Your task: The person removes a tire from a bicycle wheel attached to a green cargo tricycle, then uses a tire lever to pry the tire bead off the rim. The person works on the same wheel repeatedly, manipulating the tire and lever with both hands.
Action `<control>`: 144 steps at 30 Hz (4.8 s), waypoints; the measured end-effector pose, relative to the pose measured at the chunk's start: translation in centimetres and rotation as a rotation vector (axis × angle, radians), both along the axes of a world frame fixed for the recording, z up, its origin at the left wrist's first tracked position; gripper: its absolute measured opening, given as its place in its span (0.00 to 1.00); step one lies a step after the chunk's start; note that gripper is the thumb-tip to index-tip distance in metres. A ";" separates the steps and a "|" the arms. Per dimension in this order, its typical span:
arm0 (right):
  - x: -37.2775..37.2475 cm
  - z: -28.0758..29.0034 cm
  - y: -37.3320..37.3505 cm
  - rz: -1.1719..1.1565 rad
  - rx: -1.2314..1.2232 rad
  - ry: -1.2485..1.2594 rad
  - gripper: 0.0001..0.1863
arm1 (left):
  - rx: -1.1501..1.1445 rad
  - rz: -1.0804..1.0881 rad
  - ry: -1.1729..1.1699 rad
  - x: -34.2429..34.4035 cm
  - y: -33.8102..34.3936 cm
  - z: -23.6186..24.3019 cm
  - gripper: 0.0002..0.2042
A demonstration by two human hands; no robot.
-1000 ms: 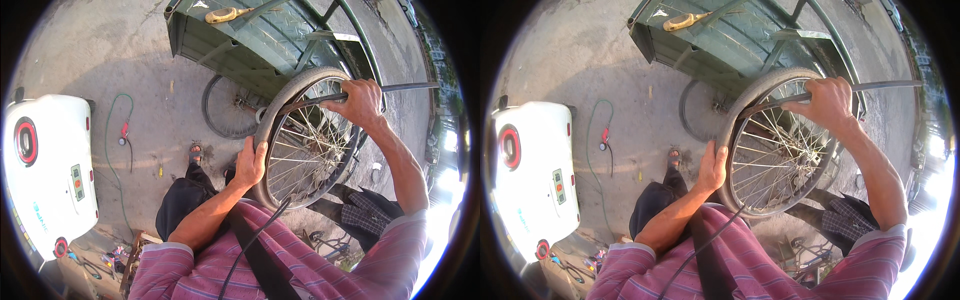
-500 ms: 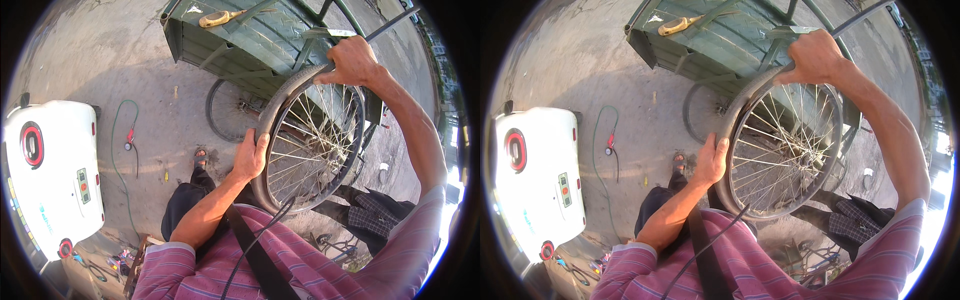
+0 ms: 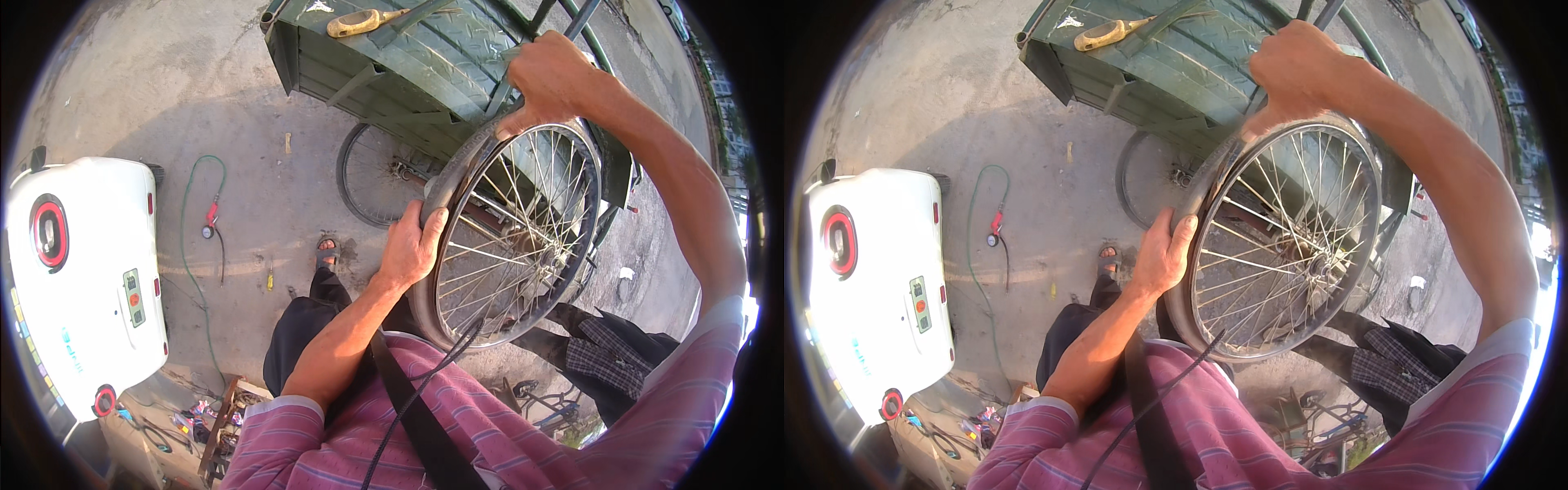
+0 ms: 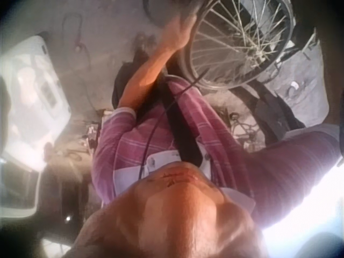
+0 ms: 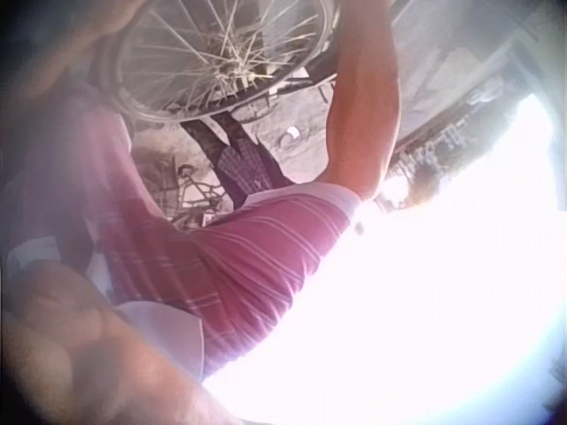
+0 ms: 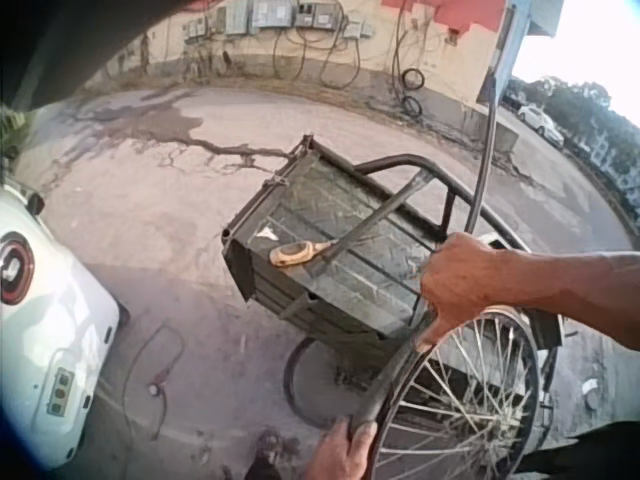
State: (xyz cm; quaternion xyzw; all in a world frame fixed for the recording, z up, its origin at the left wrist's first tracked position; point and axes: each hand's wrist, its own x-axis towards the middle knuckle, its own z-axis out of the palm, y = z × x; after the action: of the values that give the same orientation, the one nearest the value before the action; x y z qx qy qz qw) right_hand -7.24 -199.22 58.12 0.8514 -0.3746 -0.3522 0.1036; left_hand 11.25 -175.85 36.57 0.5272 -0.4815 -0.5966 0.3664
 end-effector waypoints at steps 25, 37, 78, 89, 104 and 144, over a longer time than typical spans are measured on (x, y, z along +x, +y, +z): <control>-6.6 0.9 7.0 -0.341 -0.155 -0.201 0.45 | 0.073 0.071 -0.057 -0.3 4.1 1.1 0.30; 0.0 0.6 -3.6 0.108 -0.008 0.003 0.46 | 0.020 0.009 0.000 -0.1 1.2 0.8 0.25; 2.6 -3.2 0.5 -0.107 0.311 0.140 0.47 | -0.001 -0.022 0.124 0.0 -1.9 0.0 0.28; 0.7 -2.8 1.2 -0.024 0.228 -0.030 0.46 | 0.048 -0.014 0.143 0.2 -2.4 1.0 0.25; -3.3 5.3 -5.3 0.116 -0.102 -0.080 0.54 | -0.154 0.072 0.081 -0.8 -1.9 -0.5 0.19; -4.5 1.2 12.8 -0.323 -0.337 -0.296 0.35 | -0.042 0.104 0.219 -0.9 -3.7 -1.5 0.27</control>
State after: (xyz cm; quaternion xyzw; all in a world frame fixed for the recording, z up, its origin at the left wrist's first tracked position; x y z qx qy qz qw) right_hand -11.75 -186.39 59.30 0.7936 -0.5700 -0.1684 0.1305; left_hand 10.33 -179.52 35.09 0.4754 -0.4228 -0.6208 0.4582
